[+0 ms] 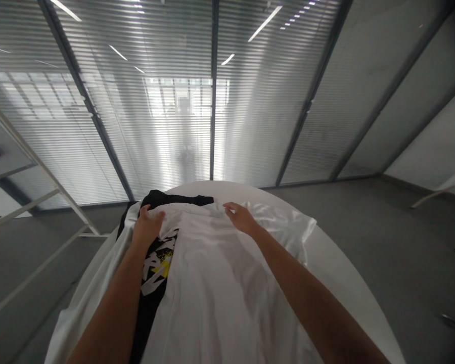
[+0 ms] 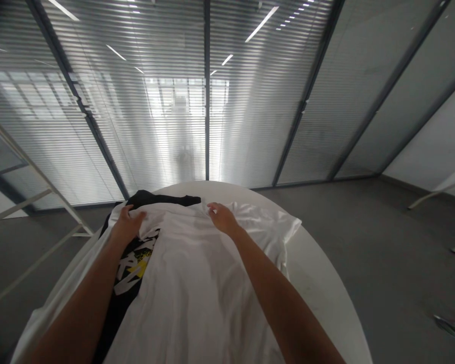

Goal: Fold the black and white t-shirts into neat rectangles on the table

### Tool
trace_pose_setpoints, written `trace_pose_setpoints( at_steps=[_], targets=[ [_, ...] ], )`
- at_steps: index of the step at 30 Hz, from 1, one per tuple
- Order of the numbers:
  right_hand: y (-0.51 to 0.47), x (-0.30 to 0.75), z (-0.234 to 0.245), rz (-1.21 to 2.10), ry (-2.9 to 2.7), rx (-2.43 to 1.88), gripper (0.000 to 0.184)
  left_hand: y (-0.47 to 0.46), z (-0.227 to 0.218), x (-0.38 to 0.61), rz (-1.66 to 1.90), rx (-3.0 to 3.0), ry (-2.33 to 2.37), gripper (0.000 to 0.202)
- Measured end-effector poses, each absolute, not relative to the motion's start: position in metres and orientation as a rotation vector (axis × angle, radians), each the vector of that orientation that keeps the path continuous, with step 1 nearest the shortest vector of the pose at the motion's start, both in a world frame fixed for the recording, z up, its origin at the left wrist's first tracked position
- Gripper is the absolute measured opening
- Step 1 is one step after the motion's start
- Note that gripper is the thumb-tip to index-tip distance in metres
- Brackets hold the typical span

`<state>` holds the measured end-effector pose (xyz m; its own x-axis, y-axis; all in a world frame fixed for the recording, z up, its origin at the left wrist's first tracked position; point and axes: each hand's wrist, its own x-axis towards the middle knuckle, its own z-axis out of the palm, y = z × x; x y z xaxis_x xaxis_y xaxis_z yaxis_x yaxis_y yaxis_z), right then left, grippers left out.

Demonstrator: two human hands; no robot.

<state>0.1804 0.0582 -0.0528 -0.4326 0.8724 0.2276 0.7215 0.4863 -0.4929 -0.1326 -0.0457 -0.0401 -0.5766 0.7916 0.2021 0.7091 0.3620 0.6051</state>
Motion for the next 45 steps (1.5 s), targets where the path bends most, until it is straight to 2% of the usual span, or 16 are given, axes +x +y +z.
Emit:
trace_pose_setpoints(
  at_steps=[8, 17, 20, 23, 26, 30, 35, 38, 41, 42, 45],
  targets=[
    [0.070, 0.080, -0.066, 0.592, -2.332, -1.176, 0.046, -0.049, -0.031, -0.124, 0.934, 1.163, 2.584, 0.066],
    [0.080, 0.081, -0.064, 0.410, -2.405, -1.412, 0.051, -0.049, -0.030, -0.126, 0.655, 1.230, 2.633, 0.074],
    [0.086, 0.087, -0.057, 0.503, -2.398, -1.415, 0.049, -0.047, -0.033, -0.126, 0.774, 1.306, 2.585, 0.061],
    [0.089, 0.088, -0.050, 0.620, -2.310, -1.377, 0.035, -0.045, -0.033, -0.126, 1.015, 1.351, 2.529, 0.051],
    [0.090, 0.084, -0.045, 0.750, -2.237, -1.321, 0.024, -0.044, -0.033, -0.128, 1.287, 1.341, 2.454, 0.046],
    [0.093, 0.081, -0.044, 0.771, -2.213, -1.270, 0.022, -0.042, -0.037, -0.132, 1.552, 1.318, 2.325, 0.042],
    [0.100, 0.079, -0.054, 0.613, -1.947, -1.269, 0.025, -0.041, -0.039, -0.133, 1.649, 1.308, 2.277, 0.037],
    [0.106, 0.072, -0.066, 0.710, -1.771, -1.211, 0.027, -0.041, -0.038, -0.133, 1.647, 1.344, 2.327, 0.036],
    [0.110, 0.063, -0.079, 0.880, -1.797, -1.051, 0.019, -0.042, -0.037, -0.133, 1.499, 1.202, 2.327, 0.042],
    [0.110, 0.061, -0.082, 0.938, -1.836, -0.994, 0.022, -0.042, -0.037, -0.133, 1.415, 1.144, 2.316, 0.046],
    [0.108, 0.060, -0.084, 1.014, -2.001, -0.898, 0.049, -0.041, -0.038, -0.130, 1.172, 1.173, 2.350, 0.055]
  ],
)
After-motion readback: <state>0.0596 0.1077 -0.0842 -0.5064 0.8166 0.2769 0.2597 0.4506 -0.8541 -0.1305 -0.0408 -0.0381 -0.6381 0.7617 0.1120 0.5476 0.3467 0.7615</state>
